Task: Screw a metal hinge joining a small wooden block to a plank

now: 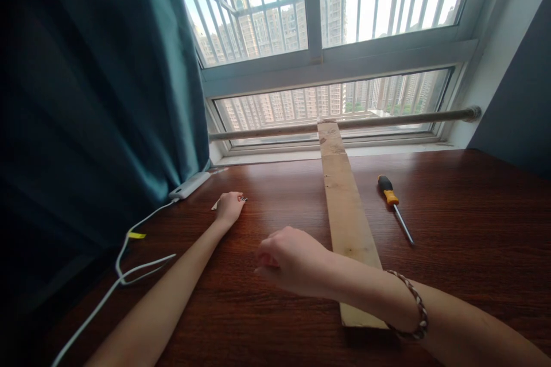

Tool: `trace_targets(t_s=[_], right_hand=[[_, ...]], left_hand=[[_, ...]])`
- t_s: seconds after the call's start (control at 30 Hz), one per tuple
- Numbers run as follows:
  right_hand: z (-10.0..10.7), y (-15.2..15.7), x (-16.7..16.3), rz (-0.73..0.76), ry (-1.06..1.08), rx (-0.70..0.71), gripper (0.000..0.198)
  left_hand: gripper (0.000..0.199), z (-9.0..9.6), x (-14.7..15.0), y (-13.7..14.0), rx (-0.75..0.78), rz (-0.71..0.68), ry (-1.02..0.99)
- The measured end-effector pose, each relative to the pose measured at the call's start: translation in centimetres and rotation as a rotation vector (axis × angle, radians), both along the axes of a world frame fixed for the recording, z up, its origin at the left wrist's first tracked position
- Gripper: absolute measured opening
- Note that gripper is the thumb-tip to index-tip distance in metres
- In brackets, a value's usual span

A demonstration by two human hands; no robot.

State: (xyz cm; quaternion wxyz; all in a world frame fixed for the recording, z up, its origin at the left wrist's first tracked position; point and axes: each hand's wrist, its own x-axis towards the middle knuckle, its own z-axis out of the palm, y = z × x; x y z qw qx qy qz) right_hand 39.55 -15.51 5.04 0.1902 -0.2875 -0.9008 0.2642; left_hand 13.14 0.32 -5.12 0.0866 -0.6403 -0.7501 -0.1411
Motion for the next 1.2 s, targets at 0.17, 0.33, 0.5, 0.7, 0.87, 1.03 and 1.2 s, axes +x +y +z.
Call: trace_targets(t_s=[0.17,0.33,0.5,0.7,0.87,1.03,1.2], right_hand=[[1.7,-2.0,0.3,0.124,-0.023,-0.001,0.011],[2.7,-3.1,0.5,0.164,-0.067,-0.041,0.014],[3.0,-3.6,0.6,0.183,-0.076,-0.048,0.016],[3.0,-3.8,0.7,0.184,-0.072,-0.049,0.015],[3.1,-3.8,0.7,0.178,-0.095,-0.036,0.017],[3.5,-3.9,0.8,0.171,-0.114,-0.044,0.017],[3.8,-4.0,1.0,0.169,-0.118,-0.031,0.017]], left_hand=[[0.024,0.0,0.4,-0.2,0.007,0.035,0.041],[0.023,-0.2,0.9,-0.7,0.014,0.050,0.146],[0.020,-0.2,1.0,-0.8,-0.010,0.016,0.129],[0.016,0.0,1.2,-1.0,0.006,0.012,0.076],[0.018,0.0,1.1,-0.9,0.007,0.010,0.055],[0.021,0.0,0.6,-0.5,0.025,0.000,0.052],[0.022,-0.1,0.3,-0.3,-0.004,0.017,0.064]])
